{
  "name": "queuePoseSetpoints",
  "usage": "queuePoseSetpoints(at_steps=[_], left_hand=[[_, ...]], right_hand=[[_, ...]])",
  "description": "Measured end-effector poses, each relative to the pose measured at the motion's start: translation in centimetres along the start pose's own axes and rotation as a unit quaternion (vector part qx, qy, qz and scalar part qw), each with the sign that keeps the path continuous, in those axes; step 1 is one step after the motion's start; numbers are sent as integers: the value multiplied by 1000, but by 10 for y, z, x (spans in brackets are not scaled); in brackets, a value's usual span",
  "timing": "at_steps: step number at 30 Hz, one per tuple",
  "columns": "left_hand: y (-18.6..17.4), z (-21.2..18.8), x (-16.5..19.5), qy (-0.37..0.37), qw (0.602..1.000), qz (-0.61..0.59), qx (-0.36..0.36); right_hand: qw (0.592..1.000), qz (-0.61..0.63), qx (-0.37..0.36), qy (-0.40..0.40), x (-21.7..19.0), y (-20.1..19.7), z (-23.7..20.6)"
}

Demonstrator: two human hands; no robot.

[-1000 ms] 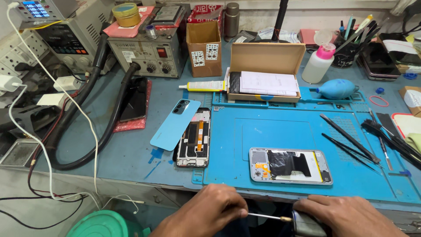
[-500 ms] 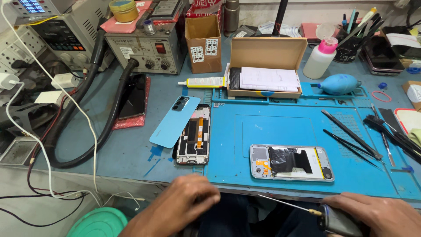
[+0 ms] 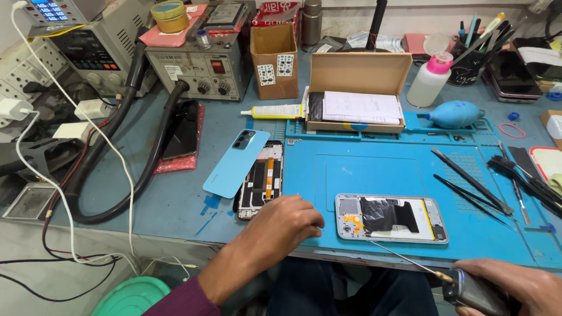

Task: The person works at a repair bench with several disassembled smartphones. They lift the mid-frame from a phone body, brush debris from the frame and internal components, press the frame back onto the phone, and use a heated tool along the edges of the opened device while steadying it with the other hand.

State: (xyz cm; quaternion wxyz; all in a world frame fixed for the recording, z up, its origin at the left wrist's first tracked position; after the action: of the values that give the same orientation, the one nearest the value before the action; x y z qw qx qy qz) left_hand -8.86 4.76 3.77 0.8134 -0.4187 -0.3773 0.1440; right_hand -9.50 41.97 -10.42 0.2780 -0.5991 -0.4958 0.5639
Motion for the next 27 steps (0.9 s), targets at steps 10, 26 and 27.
queuePoseSetpoints(at_steps=[10,26,27], left_hand=[[1,-1,-8,-33,999,-32,11],[-24,-21,-26,-103,990,52,-83],[-22,-21,-27,-111,987,54,-100]], right_hand=[[994,63,77,38,28,-15,-9],[907,367,202,42,146,-30,50],[907,376,186,50,147,-30,56]])
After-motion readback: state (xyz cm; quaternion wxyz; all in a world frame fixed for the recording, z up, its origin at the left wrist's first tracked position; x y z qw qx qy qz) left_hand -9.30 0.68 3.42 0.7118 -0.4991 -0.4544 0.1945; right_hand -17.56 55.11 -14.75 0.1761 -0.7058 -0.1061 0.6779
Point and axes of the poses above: each hand's wrist, its own z-axis towards the middle knuckle, its own y-axis out of the palm, x = y × z, the point moved 10 cm from there along z, towards the middle knuckle, and after that the axes turned 1 degree about y, right-handed, at the moved point
